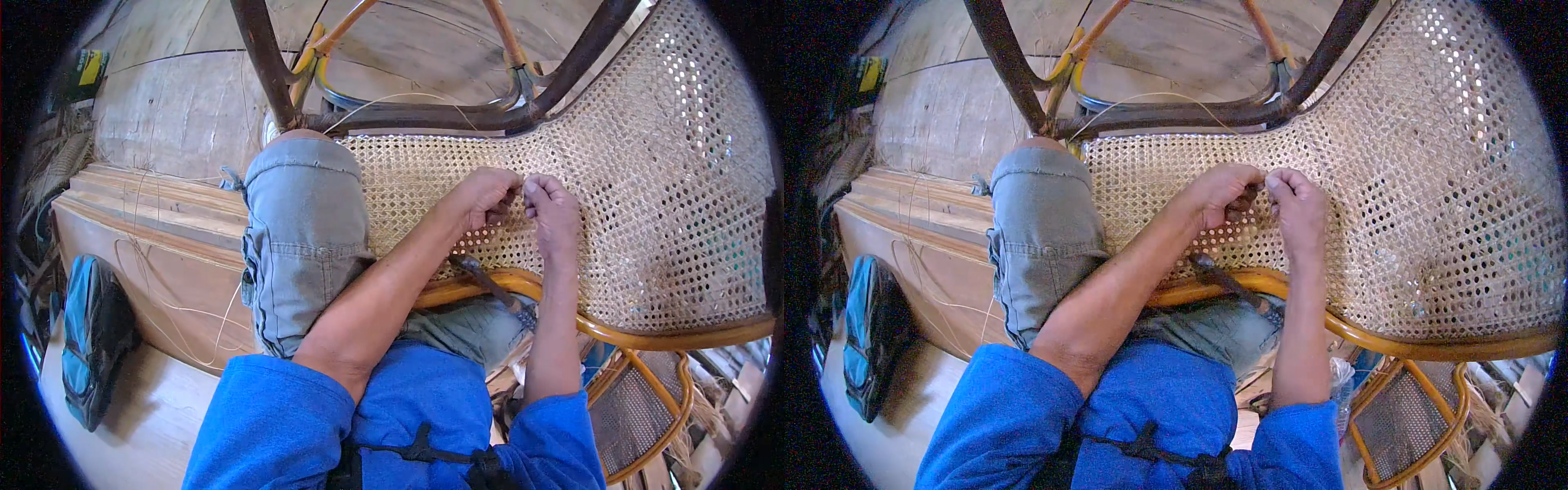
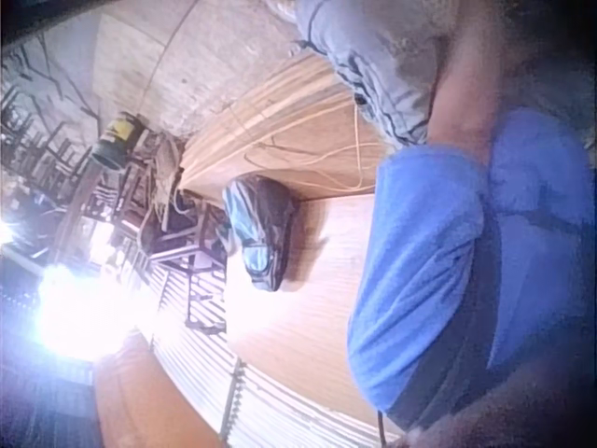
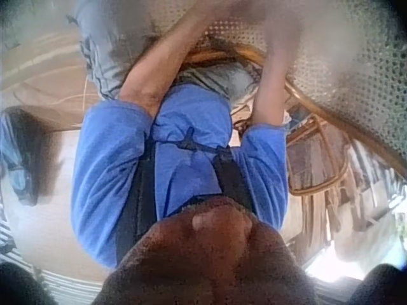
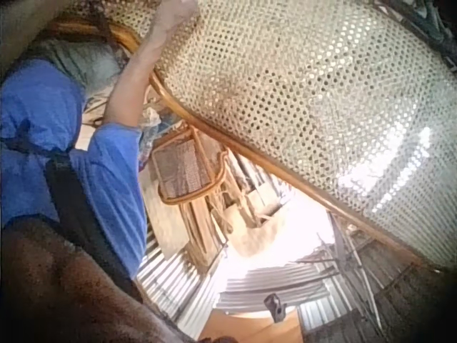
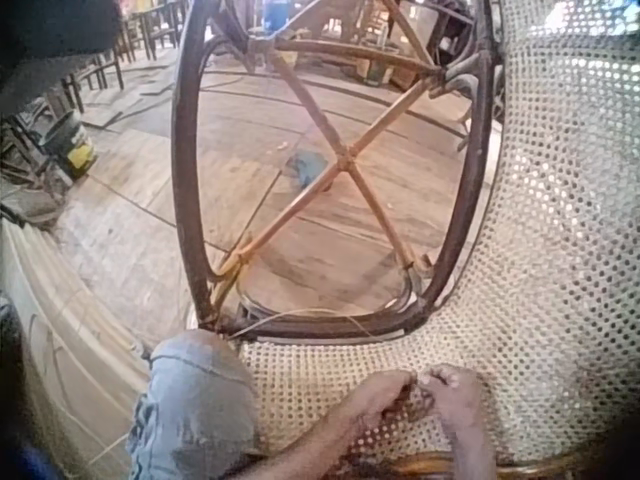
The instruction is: The person weaves a natural fiber cord into the frame of a rattan chair seat. They use a hammer to tap the cord into place along the edge of the frame, securing the weave pattern.
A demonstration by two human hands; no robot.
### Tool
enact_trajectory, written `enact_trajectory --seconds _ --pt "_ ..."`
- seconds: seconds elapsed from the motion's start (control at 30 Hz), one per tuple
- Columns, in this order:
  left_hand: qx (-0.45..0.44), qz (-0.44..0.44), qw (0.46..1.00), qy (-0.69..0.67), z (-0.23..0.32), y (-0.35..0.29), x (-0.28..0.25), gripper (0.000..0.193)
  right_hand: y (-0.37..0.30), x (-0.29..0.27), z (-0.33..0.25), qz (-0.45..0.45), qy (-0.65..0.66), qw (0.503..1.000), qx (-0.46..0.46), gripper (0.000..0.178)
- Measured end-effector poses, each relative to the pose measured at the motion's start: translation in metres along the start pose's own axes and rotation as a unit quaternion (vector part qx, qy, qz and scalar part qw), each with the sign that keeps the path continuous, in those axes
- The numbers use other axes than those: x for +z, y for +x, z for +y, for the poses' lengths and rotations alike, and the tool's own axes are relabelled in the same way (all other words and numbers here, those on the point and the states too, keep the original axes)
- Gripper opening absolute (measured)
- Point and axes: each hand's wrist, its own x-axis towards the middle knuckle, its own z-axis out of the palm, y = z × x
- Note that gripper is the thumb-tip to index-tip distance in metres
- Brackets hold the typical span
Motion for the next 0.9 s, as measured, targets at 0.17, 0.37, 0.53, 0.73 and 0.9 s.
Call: enact_trajectory --seconds 0.17,0.37,0.53,0.73,0.9 --pt "0.129 0.120 0.944 0.279 0.013 0.005 -0.021 0.021 0.036 -0.002 0.004 -0.034 -0.042 0.997 0.053 0.012" --pt "0.286 0.336 0.771 0.459 0.040 0.025 -0.047 0.031 0.083 0.013 0.008 -0.018 -0.150 0.986 -0.068 0.013" --pt "0.328 0.344 0.754 0.453 0.044 0.031 -0.045 0.029 0.110 0.019 0.024 -0.027 -0.170 0.979 -0.106 0.015" --pt "0.349 0.350 0.730 0.472 0.044 0.037 -0.049 0.024 0.114 0.026 0.020 -0.052 -0.327 0.936 -0.122 0.016" --pt "0.312 0.359 0.740 0.475 0.045 0.027 -0.039 0.018 0.117 0.029 0.024 -0.051 -0.371 0.910 -0.180 0.014"
